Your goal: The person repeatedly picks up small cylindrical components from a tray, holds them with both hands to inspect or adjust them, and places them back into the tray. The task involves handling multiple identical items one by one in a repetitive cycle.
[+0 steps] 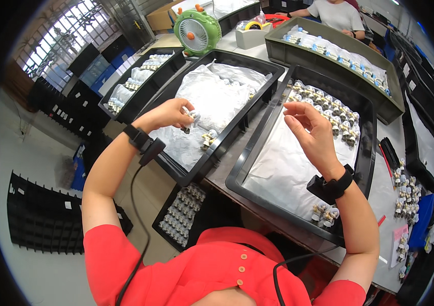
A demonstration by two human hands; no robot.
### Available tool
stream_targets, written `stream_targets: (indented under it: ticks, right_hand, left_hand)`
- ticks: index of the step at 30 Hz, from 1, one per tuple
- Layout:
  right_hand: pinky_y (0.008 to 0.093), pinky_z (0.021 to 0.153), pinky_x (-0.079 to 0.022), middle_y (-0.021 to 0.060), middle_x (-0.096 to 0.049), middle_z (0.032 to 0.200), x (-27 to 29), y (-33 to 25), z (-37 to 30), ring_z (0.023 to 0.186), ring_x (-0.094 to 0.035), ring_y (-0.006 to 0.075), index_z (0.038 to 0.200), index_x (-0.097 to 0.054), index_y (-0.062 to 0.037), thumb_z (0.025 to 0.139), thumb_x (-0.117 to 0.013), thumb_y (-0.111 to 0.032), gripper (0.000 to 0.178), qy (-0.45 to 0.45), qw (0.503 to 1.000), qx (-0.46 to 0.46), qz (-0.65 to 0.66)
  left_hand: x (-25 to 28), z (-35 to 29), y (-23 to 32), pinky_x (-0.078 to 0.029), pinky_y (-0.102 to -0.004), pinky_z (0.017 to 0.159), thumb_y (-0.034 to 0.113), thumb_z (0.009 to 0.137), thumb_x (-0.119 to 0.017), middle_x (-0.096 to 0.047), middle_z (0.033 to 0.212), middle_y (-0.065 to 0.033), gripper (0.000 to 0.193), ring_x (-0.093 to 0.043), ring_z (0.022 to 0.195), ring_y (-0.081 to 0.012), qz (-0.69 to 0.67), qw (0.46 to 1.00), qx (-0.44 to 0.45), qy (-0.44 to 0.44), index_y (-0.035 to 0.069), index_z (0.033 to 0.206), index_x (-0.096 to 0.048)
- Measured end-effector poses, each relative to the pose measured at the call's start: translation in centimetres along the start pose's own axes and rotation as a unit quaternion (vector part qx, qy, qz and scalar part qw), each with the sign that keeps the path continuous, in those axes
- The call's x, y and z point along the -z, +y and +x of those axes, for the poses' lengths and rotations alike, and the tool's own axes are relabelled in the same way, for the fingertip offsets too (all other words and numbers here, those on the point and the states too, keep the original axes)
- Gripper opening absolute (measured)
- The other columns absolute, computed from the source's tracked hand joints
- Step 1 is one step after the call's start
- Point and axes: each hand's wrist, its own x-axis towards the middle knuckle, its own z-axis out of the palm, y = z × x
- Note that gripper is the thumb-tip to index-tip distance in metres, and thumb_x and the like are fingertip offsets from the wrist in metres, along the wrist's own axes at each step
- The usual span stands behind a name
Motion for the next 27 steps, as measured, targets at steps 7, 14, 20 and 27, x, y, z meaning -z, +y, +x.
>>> stream_targets:
  ticks: [7, 14, 20, 27]
  right_hand:
    - [0.0237, 0.074, -0.049, 0.0037, -0.065, 0.089, 0.2, 0.9, -0.6, 0.080, -0.062, 0.0094, 0.102, -0.063, -0.0008, 0.087, -0.060, -0.010, 0.018, -0.003, 0.997, 0.001, -0.073]
    - [0.0239, 0.073, -0.049, 0.0061, -0.067, 0.088, 0.3, 1.4, -0.4, 0.078, -0.063, 0.0106, 0.098, -0.064, 0.0000, 0.086, -0.061, -0.008, 0.015, -0.014, 0.992, 0.007, -0.126]
    - [0.0253, 0.071, -0.050, 0.0078, -0.067, 0.087, 0.3, 0.8, -0.2, 0.079, -0.063, 0.0123, 0.097, -0.064, 0.0005, 0.084, -0.062, -0.006, 0.014, -0.080, 0.982, -0.005, -0.170]
    - [0.0306, 0.070, -0.051, 0.0133, -0.066, 0.088, 2.2, -0.9, -0.2, 0.075, -0.064, 0.0219, 0.097, -0.062, 0.0010, 0.080, -0.064, -0.010, 0.020, -0.229, 0.943, -0.018, -0.243]
  left_hand:
    - [-2.7, 5.1, -4.5, -0.053, -0.0254, 0.051, 0.007, 0.071, -0.070, -0.062, 0.069, -0.0093, 0.016, -0.060, 0.056, -0.0140, 0.065, 0.990, 0.070, -0.105, -0.007, 0.075, -0.062]
    - [-3.3, 5.6, -3.8, -0.054, -0.0255, 0.053, 0.012, 0.073, -0.074, -0.064, 0.074, -0.0118, 0.024, -0.065, 0.063, -0.0164, 0.102, 0.984, 0.084, -0.123, -0.008, 0.080, -0.061]
    - [-2.8, 5.7, -4.1, -0.054, -0.0244, 0.053, 0.014, 0.073, -0.076, -0.065, 0.076, -0.0118, 0.027, -0.066, 0.061, -0.0164, 0.082, 0.987, 0.077, -0.116, -0.007, 0.083, -0.064]
    - [-3.1, 5.8, -3.4, -0.053, -0.0255, 0.052, 0.015, 0.074, -0.074, -0.066, 0.073, -0.0116, 0.024, -0.066, 0.062, -0.0166, 0.128, 0.984, 0.034, -0.120, -0.006, 0.085, -0.067]
